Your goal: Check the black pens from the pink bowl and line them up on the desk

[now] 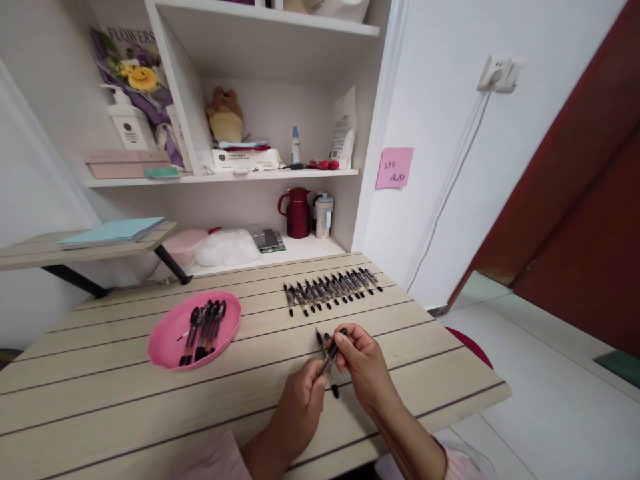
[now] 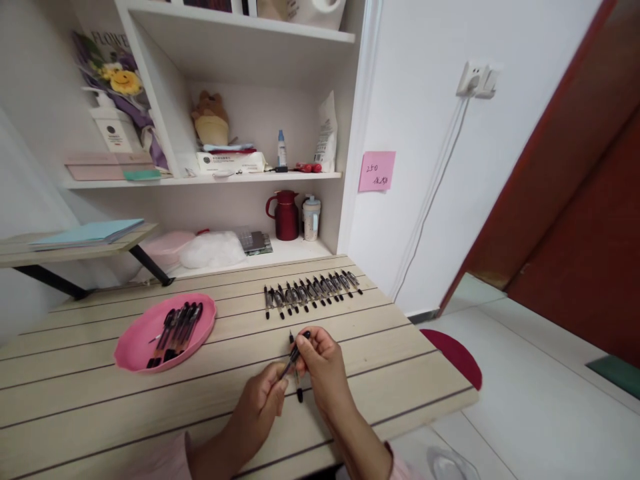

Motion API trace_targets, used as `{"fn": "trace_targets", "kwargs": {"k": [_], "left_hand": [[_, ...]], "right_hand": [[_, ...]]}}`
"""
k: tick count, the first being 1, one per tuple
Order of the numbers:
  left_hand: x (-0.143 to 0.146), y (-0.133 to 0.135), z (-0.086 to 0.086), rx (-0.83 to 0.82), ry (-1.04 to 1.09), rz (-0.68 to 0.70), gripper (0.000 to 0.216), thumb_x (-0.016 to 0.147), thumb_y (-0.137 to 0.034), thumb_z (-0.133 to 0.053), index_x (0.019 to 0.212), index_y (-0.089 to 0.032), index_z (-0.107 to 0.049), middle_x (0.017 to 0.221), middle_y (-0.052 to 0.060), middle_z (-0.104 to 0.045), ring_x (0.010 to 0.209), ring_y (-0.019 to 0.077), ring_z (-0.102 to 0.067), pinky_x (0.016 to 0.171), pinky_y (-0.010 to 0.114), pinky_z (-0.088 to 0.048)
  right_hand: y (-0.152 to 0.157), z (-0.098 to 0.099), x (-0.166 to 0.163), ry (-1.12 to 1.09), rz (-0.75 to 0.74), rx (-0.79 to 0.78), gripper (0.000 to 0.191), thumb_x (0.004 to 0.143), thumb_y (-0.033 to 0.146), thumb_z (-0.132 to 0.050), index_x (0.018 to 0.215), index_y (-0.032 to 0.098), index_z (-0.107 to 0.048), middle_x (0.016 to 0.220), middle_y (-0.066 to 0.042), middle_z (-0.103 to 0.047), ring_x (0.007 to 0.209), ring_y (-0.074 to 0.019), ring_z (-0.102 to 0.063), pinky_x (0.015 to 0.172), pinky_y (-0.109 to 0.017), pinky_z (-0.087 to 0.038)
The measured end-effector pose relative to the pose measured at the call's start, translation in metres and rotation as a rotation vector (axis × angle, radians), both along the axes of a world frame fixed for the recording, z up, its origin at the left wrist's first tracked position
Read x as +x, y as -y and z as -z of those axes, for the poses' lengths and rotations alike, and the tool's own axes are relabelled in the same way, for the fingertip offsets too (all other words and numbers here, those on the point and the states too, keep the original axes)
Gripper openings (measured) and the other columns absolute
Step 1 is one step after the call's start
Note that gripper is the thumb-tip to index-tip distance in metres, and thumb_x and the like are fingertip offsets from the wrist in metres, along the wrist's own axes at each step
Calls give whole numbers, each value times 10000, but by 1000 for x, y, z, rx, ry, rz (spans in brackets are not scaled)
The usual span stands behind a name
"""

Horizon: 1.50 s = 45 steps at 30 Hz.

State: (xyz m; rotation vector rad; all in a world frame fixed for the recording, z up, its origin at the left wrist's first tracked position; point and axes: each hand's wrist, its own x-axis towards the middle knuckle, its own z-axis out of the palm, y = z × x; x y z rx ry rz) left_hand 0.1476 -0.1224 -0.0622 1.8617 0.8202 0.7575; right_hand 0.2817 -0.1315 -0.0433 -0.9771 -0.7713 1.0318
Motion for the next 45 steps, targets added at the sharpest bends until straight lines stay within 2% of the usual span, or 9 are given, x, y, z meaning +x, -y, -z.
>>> {"fn": "trace_targets", "kwargs": {"k": [7, 11, 16, 20, 26, 32, 37, 41, 45], "left_hand": [[-5, -5, -9, -392, 73, 33, 394, 804, -469, -325, 1011, -169, -474, 460, -78, -444, 287, 61, -296, 323, 191, -236], [-46, -35, -34, -222, -24, -283, 370, 779, -452, -339, 910, -173, -543, 630, 1, -568, 510, 122, -533, 466, 233, -400], [-124, -90, -64, -86, -285, -617, 180, 705, -300, -492, 722, -155, -598, 465, -32, -503, 498, 141, -501, 460, 231, -319], [-160, -119, -63, -52, -538, -743, 158, 674, -193, -478, 519, -184, -510, 419, -12, -535, 429, 142, -503, 442, 236, -296], [-172, -138, -46, 19, -820, -835, 28, 614, -184, -525, 615, -200, -548, 542, 39, -635, 555, 203, -589, 482, 254, -306], [-173, -141, -47, 93, -937, -840, 93, 658, -240, -518, 685, -183, -586, 665, 83, -667, 652, 236, -608, 512, 269, -330], [-153, -124, -61, 233, -897, -787, 211, 756, -325, -453, 798, -176, -596, 749, 80, -656, 712, 236, -588, 558, 286, -343], [-113, -93, -62, 390, -777, -605, 220, 797, -321, -418, 874, -207, -589, 891, 31, -635, 802, 176, -565, 659, 264, -372], [-64, -62, -46, 413, -605, -304, 203, 789, -290, -415, 816, -195, -593, 790, 24, -634, 719, 152, -567, 640, 250, -392]], "right_hand": [[7, -11, 15, 67, -102, -55, 404, 691, 455, -624, 979, 186, -532, 754, -10, -618, 442, -69, -464, 403, -201, -304], [17, 2, 33, 171, -80, -138, 412, 696, 469, -611, 986, 182, -557, 831, -47, -633, 452, -73, -454, 405, -211, -302], [25, 30, 55, 280, -35, -224, 354, 694, 471, -601, 884, 173, -601, 766, -50, -632, 445, -83, -432, 398, -218, -280], [28, 42, 62, 421, 6, -257, 309, 673, 471, -595, 759, 175, -614, 626, -10, -585, 436, -91, -405, 411, -229, -290], [27, 47, 61, 664, -8, -263, 290, 705, 475, -532, 637, 194, -556, 502, 39, -447, 475, -113, -377, 467, -239, -309], [27, 47, 63, 696, 10, -270, 298, 703, 484, -513, 593, 207, -512, 482, 41, -435, 471, -124, -384, 471, -246, -299], [28, 42, 60, 952, 31, -249, 192, 719, 347, -502, 585, 211, -521, 544, 14, -544, 561, -157, -492, 548, -259, -337], [28, 39, 50, 1153, 18, -298, 134, 733, 241, -465, 629, 216, -544, 616, -5, -610, 606, -161, -540, 582, -260, -340], [23, 36, 38, 1256, 30, -312, 103, 744, 216, -457, 700, 213, -550, 685, -19, -616, 652, -164, -557, 596, -258, -341]]}}
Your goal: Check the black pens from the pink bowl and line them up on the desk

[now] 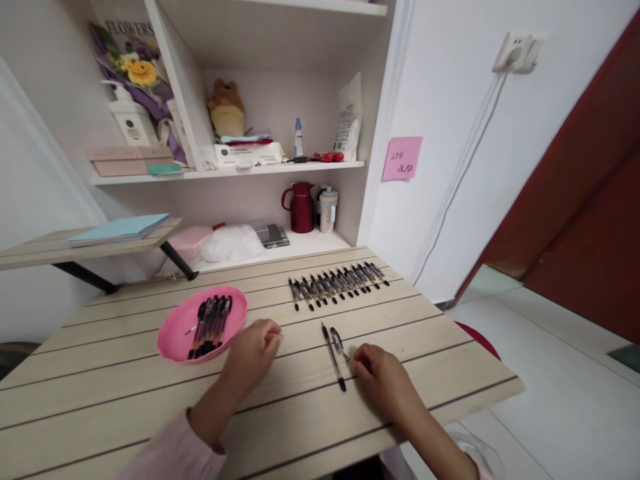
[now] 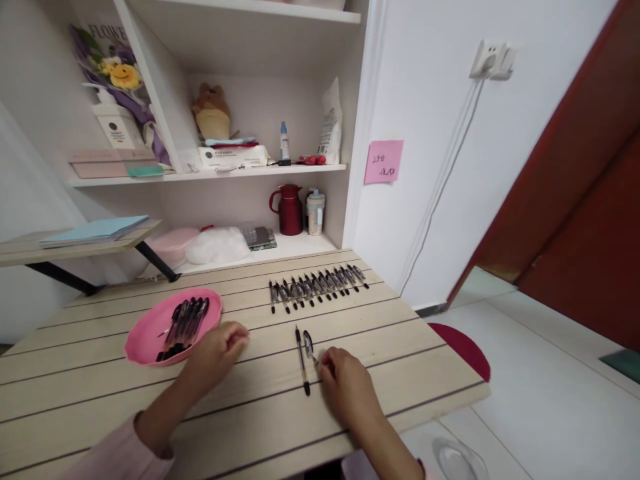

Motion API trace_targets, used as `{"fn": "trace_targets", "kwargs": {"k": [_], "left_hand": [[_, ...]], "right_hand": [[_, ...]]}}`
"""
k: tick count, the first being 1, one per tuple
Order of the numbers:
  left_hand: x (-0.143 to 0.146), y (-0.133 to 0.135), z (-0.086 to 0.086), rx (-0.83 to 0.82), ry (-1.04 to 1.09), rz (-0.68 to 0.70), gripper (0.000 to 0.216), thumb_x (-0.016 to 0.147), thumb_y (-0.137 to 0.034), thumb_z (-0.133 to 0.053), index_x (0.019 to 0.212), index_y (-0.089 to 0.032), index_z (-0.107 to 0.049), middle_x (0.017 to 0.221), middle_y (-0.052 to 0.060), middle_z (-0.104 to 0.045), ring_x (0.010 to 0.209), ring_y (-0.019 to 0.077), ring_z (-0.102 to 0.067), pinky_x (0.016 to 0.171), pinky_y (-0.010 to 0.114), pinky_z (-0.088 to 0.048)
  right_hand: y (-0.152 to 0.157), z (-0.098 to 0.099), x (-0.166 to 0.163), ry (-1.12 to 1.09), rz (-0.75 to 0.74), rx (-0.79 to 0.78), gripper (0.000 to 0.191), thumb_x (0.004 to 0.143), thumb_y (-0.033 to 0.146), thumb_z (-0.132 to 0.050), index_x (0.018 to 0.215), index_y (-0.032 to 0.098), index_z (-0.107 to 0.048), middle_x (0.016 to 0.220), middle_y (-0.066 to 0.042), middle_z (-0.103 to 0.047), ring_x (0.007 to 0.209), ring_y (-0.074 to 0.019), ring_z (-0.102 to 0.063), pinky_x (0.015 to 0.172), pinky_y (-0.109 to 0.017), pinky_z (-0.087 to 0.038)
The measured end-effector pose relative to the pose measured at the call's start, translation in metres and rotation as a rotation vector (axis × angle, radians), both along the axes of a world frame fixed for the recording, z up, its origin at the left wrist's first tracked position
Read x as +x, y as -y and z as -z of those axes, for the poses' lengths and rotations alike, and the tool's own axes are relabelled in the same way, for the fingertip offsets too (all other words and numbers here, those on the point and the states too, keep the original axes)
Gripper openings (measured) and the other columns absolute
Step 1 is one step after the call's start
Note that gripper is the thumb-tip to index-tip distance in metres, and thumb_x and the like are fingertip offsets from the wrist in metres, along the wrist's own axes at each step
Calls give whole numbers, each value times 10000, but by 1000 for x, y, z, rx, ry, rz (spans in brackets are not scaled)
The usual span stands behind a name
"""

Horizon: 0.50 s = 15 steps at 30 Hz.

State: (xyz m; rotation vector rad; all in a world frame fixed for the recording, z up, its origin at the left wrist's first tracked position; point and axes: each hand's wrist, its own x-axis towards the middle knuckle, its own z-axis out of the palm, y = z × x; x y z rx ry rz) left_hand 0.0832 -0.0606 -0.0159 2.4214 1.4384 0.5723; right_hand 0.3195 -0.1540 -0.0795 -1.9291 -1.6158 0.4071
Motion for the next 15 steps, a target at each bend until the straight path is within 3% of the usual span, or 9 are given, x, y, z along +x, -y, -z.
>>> {"fn": "trace_targets", "kwargs": {"k": [3, 6, 12, 15], "left_hand": [[30, 13, 11, -45, 4, 137, 167, 769, -243, -433, 803, -194, -589, 783, 25, -637, 730, 149, -568, 651, 251, -388], [50, 16, 18, -57, -41, 167, 155, 765, -225, -440, 798, -199, -589, 805, 22, -644, 761, 145, -569, 668, 247, -382], [77, 11, 27, -99, -144, 50, 226, 783, -312, -427, 773, -175, -608, 798, 75, -660, 760, 200, -592, 645, 287, -389], [91, 7, 31, -123, -196, -30, 298, 778, -359, -425, 838, -145, -622, 843, 134, -666, 812, 252, -603, 672, 329, -404]], "right_hand": [[-7, 0, -8, 49, 19, 38, 103, 725, 207, -488, 813, 197, -541, 783, -44, -611, 710, -177, -559, 621, -267, -346], [-14, 4, -13, 60, 22, 78, 204, 706, 156, -491, 907, 183, -509, 879, -68, -600, 758, -183, -560, 639, -270, -349], [-16, 11, -14, 54, -5, 78, 210, 723, 79, -417, 896, 176, -488, 768, -44, -599, 706, -174, -565, 621, -264, -359], [-11, 12, -11, 53, -3, 131, 248, 752, 73, -387, 940, 166, -518, 823, -66, -607, 738, -175, -568, 659, -272, -379]]}}
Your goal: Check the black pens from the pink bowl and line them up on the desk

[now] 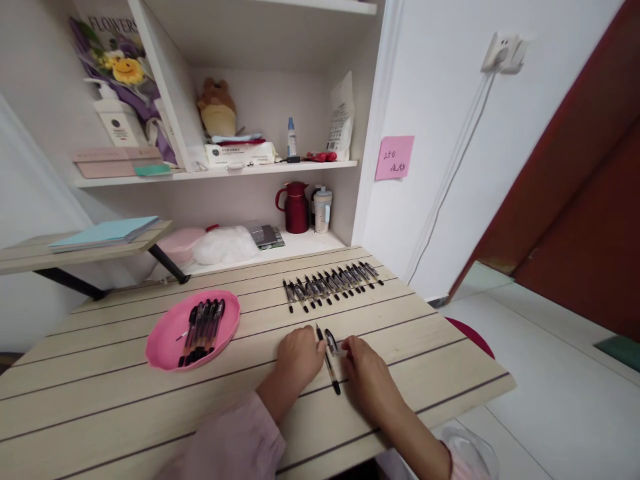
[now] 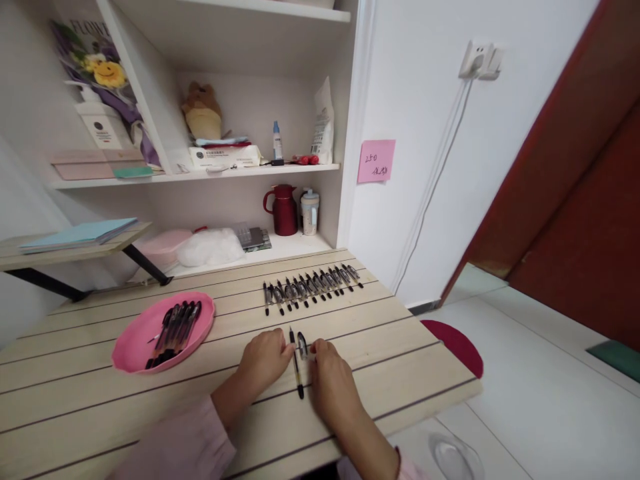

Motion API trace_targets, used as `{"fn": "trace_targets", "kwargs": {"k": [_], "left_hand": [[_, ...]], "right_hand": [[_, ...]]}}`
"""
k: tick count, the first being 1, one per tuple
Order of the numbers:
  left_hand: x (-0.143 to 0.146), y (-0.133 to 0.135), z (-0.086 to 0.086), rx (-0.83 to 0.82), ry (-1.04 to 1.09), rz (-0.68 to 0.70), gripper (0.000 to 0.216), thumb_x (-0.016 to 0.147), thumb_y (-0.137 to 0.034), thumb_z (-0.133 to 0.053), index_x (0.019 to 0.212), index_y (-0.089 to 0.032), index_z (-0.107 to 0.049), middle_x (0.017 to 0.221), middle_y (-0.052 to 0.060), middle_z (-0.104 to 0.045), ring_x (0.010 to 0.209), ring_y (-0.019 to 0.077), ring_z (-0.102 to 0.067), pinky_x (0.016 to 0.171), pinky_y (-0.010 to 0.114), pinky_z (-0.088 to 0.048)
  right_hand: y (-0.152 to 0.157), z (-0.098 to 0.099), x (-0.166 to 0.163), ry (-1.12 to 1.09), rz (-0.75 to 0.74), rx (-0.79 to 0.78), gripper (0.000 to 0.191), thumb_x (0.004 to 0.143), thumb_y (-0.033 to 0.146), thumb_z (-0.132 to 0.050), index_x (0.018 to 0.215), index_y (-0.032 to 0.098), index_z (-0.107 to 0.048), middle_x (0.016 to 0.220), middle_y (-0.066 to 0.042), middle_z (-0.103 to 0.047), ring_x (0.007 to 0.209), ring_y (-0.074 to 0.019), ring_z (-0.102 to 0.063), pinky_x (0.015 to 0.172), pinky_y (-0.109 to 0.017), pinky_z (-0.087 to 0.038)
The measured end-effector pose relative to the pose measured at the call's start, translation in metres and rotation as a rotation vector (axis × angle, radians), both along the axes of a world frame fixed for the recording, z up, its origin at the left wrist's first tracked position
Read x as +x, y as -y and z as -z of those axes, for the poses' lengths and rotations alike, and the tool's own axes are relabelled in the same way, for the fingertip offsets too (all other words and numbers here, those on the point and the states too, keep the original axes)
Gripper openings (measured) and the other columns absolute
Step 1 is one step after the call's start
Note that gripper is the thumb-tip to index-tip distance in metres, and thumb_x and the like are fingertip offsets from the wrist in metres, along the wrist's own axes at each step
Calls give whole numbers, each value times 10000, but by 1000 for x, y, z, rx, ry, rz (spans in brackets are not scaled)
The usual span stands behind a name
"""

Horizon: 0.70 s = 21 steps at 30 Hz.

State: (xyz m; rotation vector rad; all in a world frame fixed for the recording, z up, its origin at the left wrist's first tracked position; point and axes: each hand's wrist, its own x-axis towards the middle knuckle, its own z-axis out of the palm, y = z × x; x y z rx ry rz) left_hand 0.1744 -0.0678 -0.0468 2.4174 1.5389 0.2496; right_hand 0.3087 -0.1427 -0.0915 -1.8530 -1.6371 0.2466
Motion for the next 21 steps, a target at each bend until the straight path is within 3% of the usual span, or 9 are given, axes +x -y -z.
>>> {"fn": "trace_targets", "kwargs": {"k": [4, 8, 12, 15, 17, 21], "left_hand": [[15, -4, 3, -33, -28, -39, 314, 739, -345, -460, 871, -123, -639, 891, 177, -672, 848, 289, -612, 689, 356, -418], [16, -8, 3, -73, -9, -53, 253, 676, -282, -503, 803, -121, -652, 873, 194, -677, 855, 311, -616, 685, 362, -423], [4, -10, -5, -109, 67, -73, 148, 651, -239, -507, 692, -141, -610, 834, 182, -673, 881, 305, -609, 702, 358, -415], [-7, -4, -12, -169, 162, -27, 92, 686, -220, -453, 665, -174, -530, 744, 107, -670, 782, 235, -635, 639, 301, -433], [-13, 7, -13, -319, 275, 44, 85, 727, -223, -392, 711, -194, -471, 636, 40, -650, 593, 170, -634, 523, 250, -434], [-20, 29, -8, -850, 769, 177, 60, 757, -271, -380, 772, -213, -379, 456, -68, -529, 331, 100, -513, 355, 181, -373]], "right_hand": [[6, -2, 10, -36, 81, 117, 312, 807, 120, -352, 1048, 159, -546, 841, -99, -590, 758, -194, -559, 683, -306, -405], [8, -4, 24, -201, 106, 186, 242, 806, 188, -383, 914, 182, -599, 819, -86, -580, 778, -207, -545, 699, -333, -413], [8, -6, 30, -576, 101, 196, 137, 739, 283, -518, 772, 188, -610, 719, -37, -583, 653, -171, -517, 609, -296, -404], [6, -14, 27, -974, 90, 108, 177, 661, 341, -623, 741, 184, -611, 585, 16, -539, 488, -107, -425, 468, -240, -328], [5, -23, 23, -1205, 70, 79, 217, 613, 328, -678, 759, 184, -608, 598, 26, -546, 457, -75, -388, 440, -216, -289], [1, -41, 14, -1411, -7, 142, 288, 590, 282, -716, 832, 179, -597, 737, -5, -594, 458, -41, -374, 426, -189, -248]]}}
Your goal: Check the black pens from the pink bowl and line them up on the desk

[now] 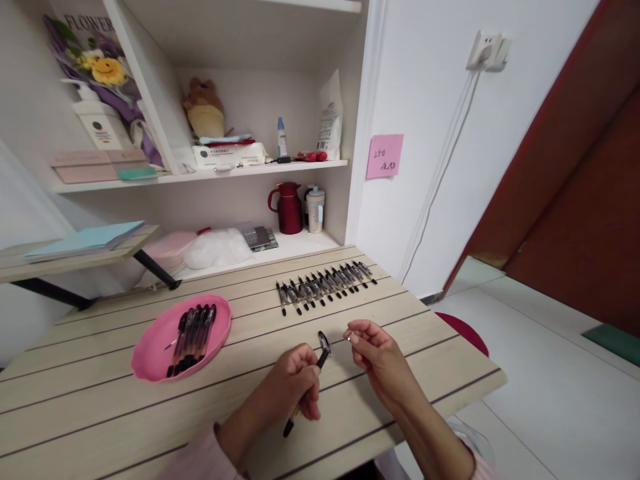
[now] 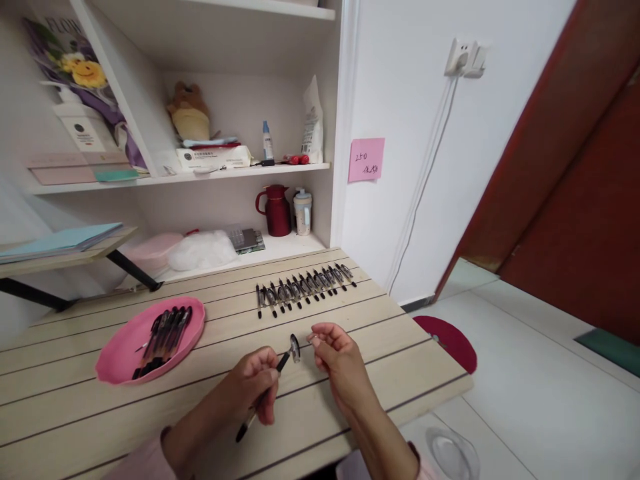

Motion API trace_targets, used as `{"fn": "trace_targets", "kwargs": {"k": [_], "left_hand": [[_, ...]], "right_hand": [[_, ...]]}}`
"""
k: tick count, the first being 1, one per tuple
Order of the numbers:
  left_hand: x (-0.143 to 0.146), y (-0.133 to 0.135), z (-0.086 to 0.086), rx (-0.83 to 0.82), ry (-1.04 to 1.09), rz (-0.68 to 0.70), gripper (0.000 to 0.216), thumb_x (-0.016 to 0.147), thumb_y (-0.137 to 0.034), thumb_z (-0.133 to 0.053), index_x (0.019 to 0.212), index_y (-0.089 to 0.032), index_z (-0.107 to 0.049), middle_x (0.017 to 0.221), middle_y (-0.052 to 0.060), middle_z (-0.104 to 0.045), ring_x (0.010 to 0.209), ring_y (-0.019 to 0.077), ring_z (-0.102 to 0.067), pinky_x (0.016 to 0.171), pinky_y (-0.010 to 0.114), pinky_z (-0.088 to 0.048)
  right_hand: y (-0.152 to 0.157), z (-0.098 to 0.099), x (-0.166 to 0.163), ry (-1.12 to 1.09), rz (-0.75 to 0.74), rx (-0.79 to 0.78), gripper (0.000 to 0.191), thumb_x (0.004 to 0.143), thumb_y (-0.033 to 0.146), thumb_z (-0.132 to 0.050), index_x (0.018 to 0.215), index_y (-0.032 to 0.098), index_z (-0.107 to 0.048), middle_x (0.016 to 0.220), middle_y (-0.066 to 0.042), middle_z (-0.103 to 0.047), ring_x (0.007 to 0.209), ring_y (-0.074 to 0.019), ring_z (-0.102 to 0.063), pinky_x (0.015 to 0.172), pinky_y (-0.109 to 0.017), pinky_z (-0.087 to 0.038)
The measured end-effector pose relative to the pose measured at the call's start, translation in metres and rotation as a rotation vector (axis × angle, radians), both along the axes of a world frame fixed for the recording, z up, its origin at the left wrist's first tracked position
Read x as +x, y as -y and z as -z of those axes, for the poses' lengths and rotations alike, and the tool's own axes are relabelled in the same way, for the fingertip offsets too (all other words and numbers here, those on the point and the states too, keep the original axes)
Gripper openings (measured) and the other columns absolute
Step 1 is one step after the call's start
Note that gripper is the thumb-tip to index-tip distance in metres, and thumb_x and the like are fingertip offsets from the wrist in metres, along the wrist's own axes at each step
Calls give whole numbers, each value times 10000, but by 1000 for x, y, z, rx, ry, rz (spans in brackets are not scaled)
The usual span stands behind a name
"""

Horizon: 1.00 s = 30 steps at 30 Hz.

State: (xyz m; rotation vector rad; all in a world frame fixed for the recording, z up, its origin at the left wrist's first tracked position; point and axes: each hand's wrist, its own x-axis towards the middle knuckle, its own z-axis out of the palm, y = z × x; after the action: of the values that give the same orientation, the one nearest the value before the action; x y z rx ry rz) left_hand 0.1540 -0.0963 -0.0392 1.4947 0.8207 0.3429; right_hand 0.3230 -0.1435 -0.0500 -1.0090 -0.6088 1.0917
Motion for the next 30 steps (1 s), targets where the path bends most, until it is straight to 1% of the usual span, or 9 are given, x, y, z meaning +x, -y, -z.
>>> {"fn": "trace_targets", "kwargs": {"k": [1, 3, 6, 10, 17, 20, 23, 27, 30], "left_hand": [[-1, 4, 2, -80, 86, -8, 75, 753, -281, -402, 771, -214, -373, 443, -83, -504, 311, 91, -493, 337, 171, -362], [-3, 8, 4, -124, 139, -51, 95, 747, -288, -429, 765, -212, -376, 445, -98, -481, 286, 74, -465, 307, 154, -340], [-6, 8, 5, -123, 153, -81, 85, 752, -277, -433, 765, -208, -385, 465, -100, -479, 269, 55, -441, 281, 134, -305], [-7, 7, 4, -103, 161, -59, 69, 766, -259, -424, 759, -202, -386, 463, -97, -479, 264, 45, -432, 269, 120, -262], [-7, 6, 12, -97, 175, -84, 65, 766, -250, -429, 775, -199, -389, 489, -94, -482, 265, 37, -407, 268, 125, -290], [-6, 8, 16, -36, 184, -116, 79, 770, -264, -440, 775, -201, -393, 516, -92, -479, 271, 32, -387, 265, 130, -287], [-5, 10, 17, 39, 173, -159, 83, 775, -272, -451, 766, -203, -405, 552, -88, -469, 284, 21, -353, 267, 129, -242], [-5, 13, 17, 119, 196, -223, 99, 760, -273, -499, 739, -198, -438, 544, -86, -421, 371, 34, -355, 349, 144, -285], [-5, 15, 17, 166, 197, -249, 110, 741, -277, -532, 718, -197, -460, 553, -73, -424, 434, 55, -378, 401, 163, -304]], "right_hand": [[-1, -3, -2, 0, -10, 19, 299, 594, 279, -716, 848, 176, -594, 752, -11, -598, 457, -39, -374, 422, -188, -242], [-3, -8, -7, 24, -33, 38, 310, 605, 281, -713, 870, 175, -591, 761, -16, -601, 457, -40, -379, 418, -188, -243], [-5, -10, -14, 72, -61, 43, 304, 620, 294, -706, 876, 179, -589, 751, -9, -602, 454, -42, -385, 415, -189, -253], [-5, -10, -19, 100, -72, 40, 297, 622, 303, -705, 864, 178, -588, 748, -7, -594, 458, -40, -376, 414, -183, -271], [-4, -6, -27, 92, -112, 20, 315, 595, 314, -725, 854, 184, -600, 722, 6, -579, 467, -42, -381, 412, -177, -296], [-4, -3, -29, 78, -98, -6, 363, 579, 320, -737, 890, 180, -612, 710, 8, -570, 465, -41, -376, 407, -174, -286], [-4, -1, -27, 89, -106, -49, 398, 568, 334, -744, 915, 175, -633, 692, 6, -573, 457, -40, -366, 404, -178, -268], [-5, 0, -23, 109, -163, -89, 308, 585, 355, -731, 813, 155, -675, 563, 28, -522, 451, -47, -340, 412, -188, -240], [-6, 0, -22, 129, -185, -92, 284, 574, 373, -735, 735, 148, -671, 513, 39, -491, 446, -52, -312, 416, -199, -219]]}}
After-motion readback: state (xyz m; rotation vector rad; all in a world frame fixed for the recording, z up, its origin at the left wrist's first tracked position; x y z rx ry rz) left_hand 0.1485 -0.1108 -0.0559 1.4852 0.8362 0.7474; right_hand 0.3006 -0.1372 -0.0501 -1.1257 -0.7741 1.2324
